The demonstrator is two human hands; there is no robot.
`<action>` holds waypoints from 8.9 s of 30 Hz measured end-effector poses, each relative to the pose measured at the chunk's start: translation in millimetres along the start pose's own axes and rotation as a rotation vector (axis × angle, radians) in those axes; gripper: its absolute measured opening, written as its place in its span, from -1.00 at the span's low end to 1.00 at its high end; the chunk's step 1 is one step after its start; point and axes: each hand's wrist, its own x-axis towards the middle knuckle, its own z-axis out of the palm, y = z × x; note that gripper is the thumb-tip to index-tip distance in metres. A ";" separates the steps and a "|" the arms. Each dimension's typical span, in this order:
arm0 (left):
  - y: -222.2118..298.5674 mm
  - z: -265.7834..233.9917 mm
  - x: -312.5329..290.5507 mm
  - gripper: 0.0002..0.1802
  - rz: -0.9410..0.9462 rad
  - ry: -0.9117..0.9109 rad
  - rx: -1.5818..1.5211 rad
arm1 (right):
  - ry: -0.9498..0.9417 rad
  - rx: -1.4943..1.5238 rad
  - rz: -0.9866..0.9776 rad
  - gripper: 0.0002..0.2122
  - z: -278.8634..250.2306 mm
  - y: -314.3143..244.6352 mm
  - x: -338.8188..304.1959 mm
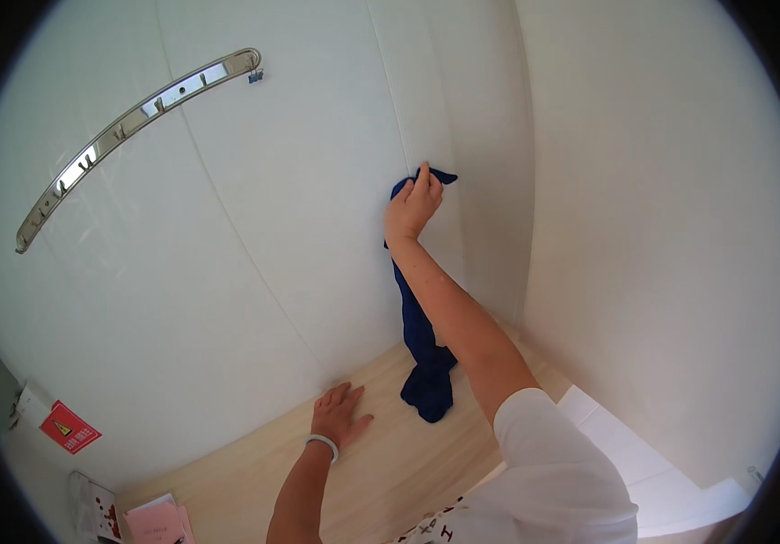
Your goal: The person places a box into a cabinet, then uses a cloth to wipe a tabletop, the wall, and the baseboard.
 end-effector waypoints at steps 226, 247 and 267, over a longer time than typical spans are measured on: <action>-25.9 3.8 -7.6 -0.33 -0.065 -0.003 0.069 | -0.746 -1.024 -0.798 -0.75 -237.5 132.1 -83.5; -12.7 11.4 6.3 -0.33 -0.027 0.009 0.158 | -0.730 -1.602 -1.041 -0.64 -578.2 111.6 -69.7; -18.2 16.6 9.7 -0.33 0.004 0.021 0.084 | -0.717 -1.580 -0.973 -0.59 -478.5 143.2 -41.7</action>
